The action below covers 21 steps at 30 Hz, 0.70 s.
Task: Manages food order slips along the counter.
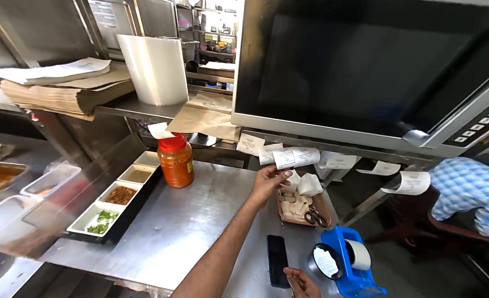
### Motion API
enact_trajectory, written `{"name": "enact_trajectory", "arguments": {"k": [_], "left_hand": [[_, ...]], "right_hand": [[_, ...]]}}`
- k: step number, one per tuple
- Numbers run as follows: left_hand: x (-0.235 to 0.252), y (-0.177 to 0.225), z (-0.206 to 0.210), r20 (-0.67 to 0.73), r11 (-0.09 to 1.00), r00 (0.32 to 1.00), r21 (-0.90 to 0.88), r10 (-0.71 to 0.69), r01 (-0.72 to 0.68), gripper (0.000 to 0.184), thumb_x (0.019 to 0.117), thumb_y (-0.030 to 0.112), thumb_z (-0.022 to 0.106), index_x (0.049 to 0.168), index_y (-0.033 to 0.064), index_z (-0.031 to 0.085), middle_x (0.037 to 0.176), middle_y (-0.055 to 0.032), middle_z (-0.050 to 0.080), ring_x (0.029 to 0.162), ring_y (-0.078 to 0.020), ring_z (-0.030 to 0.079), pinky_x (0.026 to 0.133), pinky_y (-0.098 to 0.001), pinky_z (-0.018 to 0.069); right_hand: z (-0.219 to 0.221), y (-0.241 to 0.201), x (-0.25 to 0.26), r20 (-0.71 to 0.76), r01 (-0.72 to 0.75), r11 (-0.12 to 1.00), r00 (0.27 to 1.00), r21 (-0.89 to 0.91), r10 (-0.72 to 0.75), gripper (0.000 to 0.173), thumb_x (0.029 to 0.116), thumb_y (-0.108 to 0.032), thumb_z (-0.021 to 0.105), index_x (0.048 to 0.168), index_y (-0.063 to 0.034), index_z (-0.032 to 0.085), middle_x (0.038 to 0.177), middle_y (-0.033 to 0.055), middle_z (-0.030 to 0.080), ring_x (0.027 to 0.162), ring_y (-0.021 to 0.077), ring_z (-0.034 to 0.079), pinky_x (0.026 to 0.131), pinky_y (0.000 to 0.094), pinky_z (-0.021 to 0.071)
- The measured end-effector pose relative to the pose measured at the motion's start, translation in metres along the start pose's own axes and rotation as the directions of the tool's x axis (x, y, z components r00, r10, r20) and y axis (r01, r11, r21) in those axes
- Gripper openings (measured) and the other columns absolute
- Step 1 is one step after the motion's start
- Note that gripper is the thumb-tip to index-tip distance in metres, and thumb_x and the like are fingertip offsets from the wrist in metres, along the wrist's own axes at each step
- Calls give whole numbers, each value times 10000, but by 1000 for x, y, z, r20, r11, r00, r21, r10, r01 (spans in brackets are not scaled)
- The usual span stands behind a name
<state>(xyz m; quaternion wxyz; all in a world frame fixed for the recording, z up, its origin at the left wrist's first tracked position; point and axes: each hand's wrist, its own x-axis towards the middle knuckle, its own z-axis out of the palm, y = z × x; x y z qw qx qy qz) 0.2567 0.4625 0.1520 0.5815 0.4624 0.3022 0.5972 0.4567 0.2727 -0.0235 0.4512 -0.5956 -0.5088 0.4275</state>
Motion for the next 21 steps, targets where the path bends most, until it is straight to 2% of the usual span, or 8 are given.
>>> {"name": "enact_trajectory", "arguments": {"k": [3, 5, 12, 15, 21], "left_hand": [[4, -4, 8, 42, 998, 997, 27, -57, 56, 289, 1009, 140, 651, 1287, 61, 635, 1244, -102, 693, 934, -204, 701, 744, -351, 590], [6, -5, 17, 80, 996, 992, 10, -94, 93, 301, 1020, 137, 632, 1312, 64, 628, 1272, -102, 677, 939, -202, 698, 747, -350, 590], [6, -13, 34, 167, 994, 983, -59, -76, 87, 346, 1047, 139, 583, 1389, 85, 596, 1249, -108, 692, 886, -181, 701, 707, -315, 582], [6, -9, 39, 174, 994, 982, -63, -76, 88, 337, 1045, 123, 581, 1380, 92, 601, 1240, -104, 695, 870, -171, 698, 695, -303, 578], [10, -8, 47, 163, 997, 985, -48, -51, 59, 299, 1038, 118, 590, 1330, 64, 624, 1210, -111, 704, 868, -182, 697, 685, -310, 575]], "right_hand": [[3, -2, 2, 3, 7, 1000, 1000, -3, -7, 170, 961, 6, 593, 1057, 30, 731, 835, 66, 710, 569, 56, 555, 515, 231, 480], [6, -3, 3, 9, 10, 1000, 1000, -1, -10, 167, 962, 1, 597, 1059, 30, 730, 823, 61, 706, 567, 51, 553, 517, 228, 479], [3, -2, 2, -14, 0, 1000, 1000, 26, 0, 168, 961, 1, 601, 1057, 16, 737, 769, 47, 679, 537, 58, 521, 499, 237, 458], [-1, 3, -2, -37, -9, 1000, 999, 28, 10, 167, 955, 10, 597, 1048, 21, 736, 754, 40, 670, 528, 51, 512, 492, 229, 452], [-5, 9, -6, -38, -18, 1000, 999, 4, 19, 177, 957, 1, 599, 1068, 18, 736, 812, 56, 699, 553, 56, 534, 509, 239, 467]]}}
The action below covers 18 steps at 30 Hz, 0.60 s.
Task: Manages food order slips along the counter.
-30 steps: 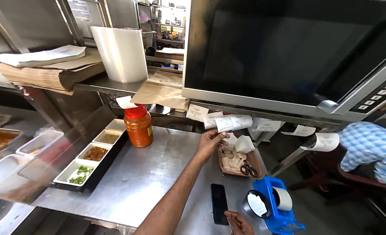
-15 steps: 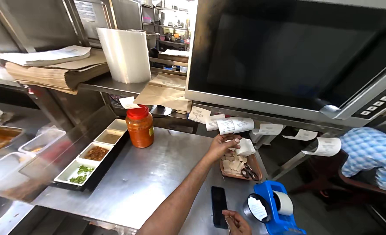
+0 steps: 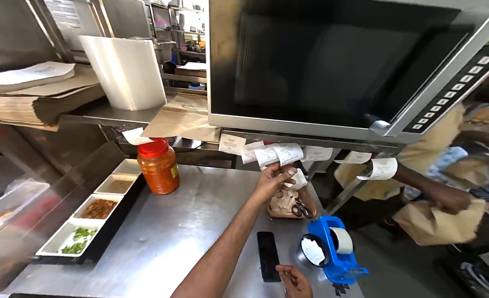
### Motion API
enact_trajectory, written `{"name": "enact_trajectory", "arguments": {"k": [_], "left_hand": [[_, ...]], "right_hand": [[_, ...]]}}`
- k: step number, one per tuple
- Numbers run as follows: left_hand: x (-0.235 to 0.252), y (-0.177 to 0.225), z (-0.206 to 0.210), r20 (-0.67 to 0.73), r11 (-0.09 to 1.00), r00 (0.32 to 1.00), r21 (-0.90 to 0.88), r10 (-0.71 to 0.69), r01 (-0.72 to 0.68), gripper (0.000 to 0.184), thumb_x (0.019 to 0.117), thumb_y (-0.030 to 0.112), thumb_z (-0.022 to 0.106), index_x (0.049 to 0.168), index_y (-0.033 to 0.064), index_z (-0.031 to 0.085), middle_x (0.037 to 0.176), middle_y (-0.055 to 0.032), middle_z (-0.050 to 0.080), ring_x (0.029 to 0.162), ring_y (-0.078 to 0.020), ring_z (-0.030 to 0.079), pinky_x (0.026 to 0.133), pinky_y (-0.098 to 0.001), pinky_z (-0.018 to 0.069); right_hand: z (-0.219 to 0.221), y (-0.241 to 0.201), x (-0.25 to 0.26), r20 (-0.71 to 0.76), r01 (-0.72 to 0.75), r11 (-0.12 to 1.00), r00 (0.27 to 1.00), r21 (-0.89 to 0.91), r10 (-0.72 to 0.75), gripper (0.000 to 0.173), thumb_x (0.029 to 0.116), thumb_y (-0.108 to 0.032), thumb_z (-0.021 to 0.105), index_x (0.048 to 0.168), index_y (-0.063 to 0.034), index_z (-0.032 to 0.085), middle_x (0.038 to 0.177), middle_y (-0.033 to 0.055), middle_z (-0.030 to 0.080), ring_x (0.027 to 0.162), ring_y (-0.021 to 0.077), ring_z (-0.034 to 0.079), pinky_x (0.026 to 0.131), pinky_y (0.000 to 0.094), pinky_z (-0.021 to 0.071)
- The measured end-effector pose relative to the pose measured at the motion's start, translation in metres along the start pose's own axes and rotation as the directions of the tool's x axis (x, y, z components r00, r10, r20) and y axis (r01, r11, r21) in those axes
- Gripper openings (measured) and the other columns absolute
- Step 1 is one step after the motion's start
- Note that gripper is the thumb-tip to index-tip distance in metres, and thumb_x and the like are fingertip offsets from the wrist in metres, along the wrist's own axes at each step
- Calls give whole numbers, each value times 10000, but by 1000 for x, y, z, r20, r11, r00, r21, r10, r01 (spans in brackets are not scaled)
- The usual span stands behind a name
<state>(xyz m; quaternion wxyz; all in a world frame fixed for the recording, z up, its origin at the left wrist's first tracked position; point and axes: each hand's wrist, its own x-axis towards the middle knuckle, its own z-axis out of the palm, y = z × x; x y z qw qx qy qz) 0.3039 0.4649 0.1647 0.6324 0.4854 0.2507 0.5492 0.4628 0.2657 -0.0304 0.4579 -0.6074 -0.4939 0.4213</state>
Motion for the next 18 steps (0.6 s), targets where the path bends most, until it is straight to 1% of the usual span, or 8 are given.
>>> {"name": "enact_trajectory", "arguments": {"k": [3, 6, 11, 15, 17, 18], "left_hand": [[3, -3, 0, 6, 1000, 1000, 12, 2, -2, 289, 1037, 132, 596, 1316, 61, 622, 1198, -108, 706, 876, -187, 700, 702, -325, 585], [3, -5, 0, 17, 1000, 1000, 5, -3, 3, 334, 1039, 130, 593, 1369, 81, 605, 1202, -108, 709, 867, -182, 699, 701, -316, 582], [3, -6, 2, 25, 1000, 1000, 4, -13, 13, 348, 1046, 125, 580, 1392, 101, 602, 1211, -114, 701, 863, -187, 699, 686, -310, 581], [0, -5, 4, 33, 997, 999, 80, -23, 20, 361, 1055, 151, 567, 1414, 163, 597, 1246, -64, 701, 846, -148, 694, 670, -289, 568], [3, -8, 8, -7, 993, 1000, 115, -17, 18, 372, 1039, 157, 597, 1411, 162, 602, 1268, -59, 691, 860, -155, 690, 660, -300, 566], [6, -12, 11, -50, 989, 999, 145, -17, 24, 390, 1022, 173, 630, 1410, 155, 598, 1292, -69, 674, 890, -179, 684, 677, -329, 569]], "right_hand": [[1, -3, 0, -1, 10, 1000, 1000, -16, -10, 180, 957, -5, 599, 1068, 16, 740, 851, 70, 717, 587, 67, 566, 538, 255, 492], [1, -3, 0, -10, 4, 1000, 1000, -6, -4, 176, 955, -5, 606, 1063, 9, 744, 804, 56, 697, 562, 65, 545, 515, 253, 475], [-4, 0, -1, -13, -13, 1000, 1000, -8, 12, 173, 959, -17, 607, 1058, -4, 748, 806, 53, 701, 562, 66, 546, 513, 255, 471], [-7, 2, -3, -17, -25, 1000, 1000, -9, 25, 171, 966, -27, 605, 1058, -1, 747, 822, 59, 706, 569, 68, 547, 525, 259, 476], [-9, 3, -3, -22, -27, 1000, 999, -2, 27, 172, 962, -21, 605, 1060, 2, 745, 828, 59, 712, 568, 65, 547, 526, 257, 476], [-10, 4, -2, -25, -30, 1000, 999, 1, 30, 174, 960, -16, 604, 1060, 5, 745, 837, 64, 718, 571, 65, 551, 528, 256, 478]]}}
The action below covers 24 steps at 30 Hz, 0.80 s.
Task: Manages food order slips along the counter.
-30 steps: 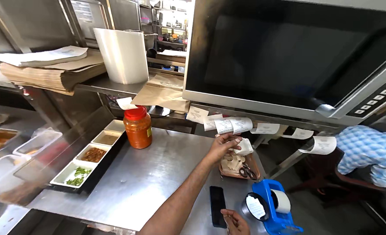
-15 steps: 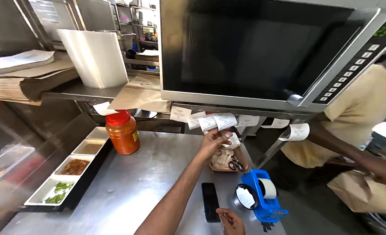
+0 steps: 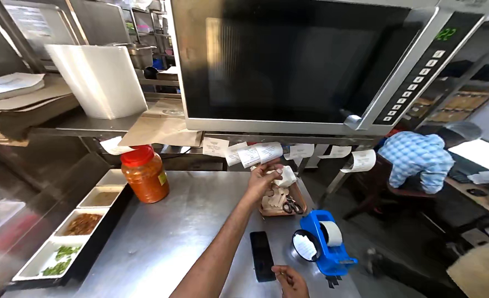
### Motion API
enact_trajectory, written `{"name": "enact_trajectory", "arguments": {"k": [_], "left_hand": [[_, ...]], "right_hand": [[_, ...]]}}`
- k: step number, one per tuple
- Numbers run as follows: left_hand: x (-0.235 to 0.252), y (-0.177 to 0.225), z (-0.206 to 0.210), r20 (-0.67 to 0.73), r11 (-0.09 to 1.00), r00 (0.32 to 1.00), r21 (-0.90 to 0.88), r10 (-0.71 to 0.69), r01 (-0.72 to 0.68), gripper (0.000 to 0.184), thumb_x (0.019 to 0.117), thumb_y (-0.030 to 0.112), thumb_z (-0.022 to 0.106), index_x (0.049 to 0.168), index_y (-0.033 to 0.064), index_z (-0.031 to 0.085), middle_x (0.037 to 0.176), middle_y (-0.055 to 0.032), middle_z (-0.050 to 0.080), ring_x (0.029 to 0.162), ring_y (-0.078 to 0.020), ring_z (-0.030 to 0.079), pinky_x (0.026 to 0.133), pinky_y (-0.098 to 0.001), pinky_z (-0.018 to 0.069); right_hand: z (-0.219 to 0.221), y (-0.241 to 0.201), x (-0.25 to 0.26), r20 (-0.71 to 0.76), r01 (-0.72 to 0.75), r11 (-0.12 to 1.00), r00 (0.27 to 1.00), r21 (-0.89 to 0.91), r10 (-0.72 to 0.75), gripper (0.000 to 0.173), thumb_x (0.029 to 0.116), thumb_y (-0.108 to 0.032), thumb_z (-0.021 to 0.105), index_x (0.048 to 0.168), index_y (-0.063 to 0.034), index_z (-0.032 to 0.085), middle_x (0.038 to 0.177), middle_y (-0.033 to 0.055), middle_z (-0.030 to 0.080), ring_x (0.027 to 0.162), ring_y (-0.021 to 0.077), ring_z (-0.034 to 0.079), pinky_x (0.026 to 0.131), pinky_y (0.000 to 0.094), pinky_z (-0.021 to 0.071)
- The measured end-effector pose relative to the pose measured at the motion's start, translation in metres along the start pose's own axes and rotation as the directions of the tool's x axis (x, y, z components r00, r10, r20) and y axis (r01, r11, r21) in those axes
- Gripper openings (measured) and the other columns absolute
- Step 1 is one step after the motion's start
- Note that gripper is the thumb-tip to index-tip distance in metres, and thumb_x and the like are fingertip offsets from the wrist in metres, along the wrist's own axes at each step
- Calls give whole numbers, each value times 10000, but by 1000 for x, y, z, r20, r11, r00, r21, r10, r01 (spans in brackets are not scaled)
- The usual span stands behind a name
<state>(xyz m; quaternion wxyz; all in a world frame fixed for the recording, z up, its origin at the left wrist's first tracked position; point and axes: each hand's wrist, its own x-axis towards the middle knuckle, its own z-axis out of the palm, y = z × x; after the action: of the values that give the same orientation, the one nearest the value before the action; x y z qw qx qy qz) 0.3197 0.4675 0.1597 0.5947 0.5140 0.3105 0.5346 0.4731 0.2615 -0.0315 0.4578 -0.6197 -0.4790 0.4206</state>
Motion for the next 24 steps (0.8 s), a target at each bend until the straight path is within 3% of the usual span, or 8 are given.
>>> {"name": "enact_trajectory", "arguments": {"k": [2, 5, 7, 9, 12, 15, 19, 24], "left_hand": [[7, -7, 8, -87, 996, 995, 66, -47, 53, 518, 978, 263, 714, 1446, 143, 528, 1344, -121, 625, 1012, -264, 667, 789, -443, 579], [23, -17, 24, -124, 978, 988, 175, -92, 113, 744, 922, 384, 763, 1545, 179, 412, 1517, -144, 499, 1305, -340, 544, 994, -551, 509], [47, -31, 33, -110, 973, 994, 232, 27, -1, 708, 897, 328, 795, 1512, 138, 499, 1563, -126, 456, 1407, -295, 463, 1131, -521, 431], [62, -41, 42, -89, 953, 989, 291, 120, -89, 573, 893, 293, 790, 1389, 65, 616, 1543, -142, 481, 1424, -281, 451, 1165, -514, 400], [46, -24, 58, -104, 937, 991, 346, 79, -38, 334, 958, 254, 722, 1213, 39, 702, 1360, -137, 630, 1233, -277, 601, 1017, -520, 504], [38, -20, 63, -83, 958, 997, 285, -6, 29, 312, 1002, 264, 680, 1220, 41, 690, 1112, -140, 717, 918, -239, 679, 757, -438, 566], [37, -24, 65, -59, 979, 998, 205, -6, 18, 256, 997, 208, 687, 1169, 18, 699, 1023, -122, 723, 833, -192, 674, 693, -366, 561], [29, -32, 59, -42, 981, 999, 194, -8, 16, 256, 978, 228, 713, 1172, 62, 697, 998, -110, 726, 778, -205, 678, 653, -371, 570]], "right_hand": [[-2, 0, 0, -3, -7, 1000, 1000, -3, 7, 173, 961, -19, 606, 1059, 1, 748, 829, 64, 716, 571, 64, 551, 533, 257, 479], [-5, 3, -1, -10, -8, 1000, 1000, -16, 8, 175, 957, -21, 611, 1056, -7, 754, 817, 60, 713, 572, 68, 547, 547, 268, 482], [-8, 6, -2, -24, -7, 1000, 1000, 0, 7, 175, 949, -12, 612, 1049, -7, 756, 801, 52, 710, 556, 63, 534, 531, 261, 468], [-13, 8, -4, -40, -20, 1000, 999, 13, 20, 168, 947, -9, 618, 1045, -8, 754, 805, 48, 713, 560, 57, 540, 536, 250, 474], [-22, 12, -8, -73, -26, 1000, 997, -10, 25, 166, 951, -14, 615, 1045, -1, 751, 860, 70, 726, 604, 70, 572, 578, 267, 503], [-31, 19, -10, -99, 17, 999, 995, -28, -20, 169, 943, 1, 608, 1041, 27, 743, 923, 104, 740, 657, 94, 612, 633, 293, 536], [-37, 22, -14, -113, -26, 999, 993, -23, 23, 166, 944, 1, 610, 1040, 27, 743, 922, 104, 740, 649, 84, 612, 631, 281, 538], [-38, 24, -11, -104, -20, 1000, 994, -13, 18, 165, 945, -2, 617, 1041, 9, 751, 857, 68, 726, 602, 56, 566, 580, 252, 503]]}}
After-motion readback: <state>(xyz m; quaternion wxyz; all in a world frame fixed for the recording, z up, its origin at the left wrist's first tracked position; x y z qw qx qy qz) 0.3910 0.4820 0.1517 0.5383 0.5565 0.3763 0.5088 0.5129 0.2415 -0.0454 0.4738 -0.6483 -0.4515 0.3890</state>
